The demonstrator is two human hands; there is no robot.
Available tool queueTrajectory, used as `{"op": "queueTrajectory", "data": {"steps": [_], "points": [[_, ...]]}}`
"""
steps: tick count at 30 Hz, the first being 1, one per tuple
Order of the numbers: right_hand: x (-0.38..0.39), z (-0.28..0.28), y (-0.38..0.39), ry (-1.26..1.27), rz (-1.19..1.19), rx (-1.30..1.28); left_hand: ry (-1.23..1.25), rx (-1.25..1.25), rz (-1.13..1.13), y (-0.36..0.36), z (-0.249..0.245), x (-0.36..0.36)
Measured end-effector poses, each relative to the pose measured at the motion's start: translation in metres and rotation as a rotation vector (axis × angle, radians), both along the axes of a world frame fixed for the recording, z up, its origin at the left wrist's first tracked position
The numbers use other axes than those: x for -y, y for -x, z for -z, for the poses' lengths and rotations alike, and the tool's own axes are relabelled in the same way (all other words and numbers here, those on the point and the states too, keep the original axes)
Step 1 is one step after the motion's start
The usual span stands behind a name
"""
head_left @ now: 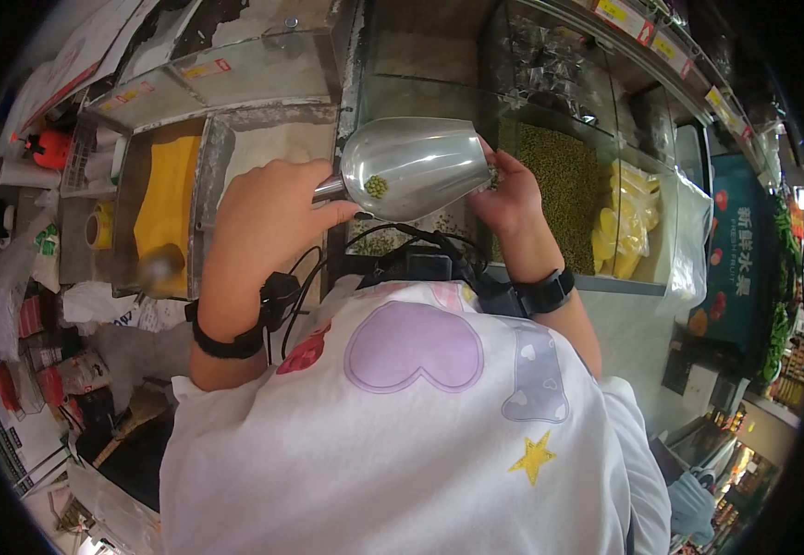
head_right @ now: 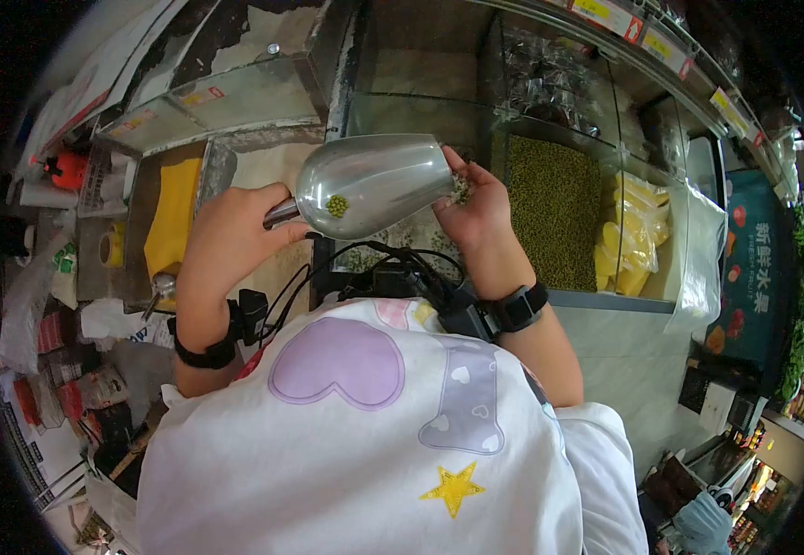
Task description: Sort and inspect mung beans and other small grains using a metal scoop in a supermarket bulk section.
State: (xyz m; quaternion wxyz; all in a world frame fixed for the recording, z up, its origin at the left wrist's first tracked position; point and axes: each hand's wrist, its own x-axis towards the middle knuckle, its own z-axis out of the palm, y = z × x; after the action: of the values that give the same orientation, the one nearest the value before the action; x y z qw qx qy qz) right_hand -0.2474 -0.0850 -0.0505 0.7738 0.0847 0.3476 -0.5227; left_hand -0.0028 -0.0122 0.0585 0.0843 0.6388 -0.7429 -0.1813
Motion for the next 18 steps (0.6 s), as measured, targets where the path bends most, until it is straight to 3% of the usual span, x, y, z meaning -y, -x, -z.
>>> {"op": "queueTrajectory", "data": {"steps": [7, 10, 12, 13, 17, 18], "points": [[0.003, 0.004, 0.005, 0.098, -0.095, 0.008, -0.03, -0.015, -0.066, -0.017, 0.011, -0.003], [0.001, -0.007, 0.001, 0.025, 0.054, 0.058, 0.007, -0.07, -0.11, -0.023, 0.013, -0.005], [0.002, 0.015, 0.016, 0.212, 0.101, 0.543, 0.04, -0.127, -0.135, -0.025, 0.013, -0.007], [0.008, 0.02, 0.021, 0.389, -0.07, 0.76, 0.059, -0.131, -0.135, -0.025, 0.013, -0.008], [0.007, 0.003, 0.016, 0.314, 0.006, 0.527, -0.011, -0.187, -0.087, -0.029, 0.008, -0.008], [0.005, -0.005, 0.008, 0.237, 0.039, 0.36, -0.011, -0.186, -0.09, -0.029, 0.005, -0.008]]}}
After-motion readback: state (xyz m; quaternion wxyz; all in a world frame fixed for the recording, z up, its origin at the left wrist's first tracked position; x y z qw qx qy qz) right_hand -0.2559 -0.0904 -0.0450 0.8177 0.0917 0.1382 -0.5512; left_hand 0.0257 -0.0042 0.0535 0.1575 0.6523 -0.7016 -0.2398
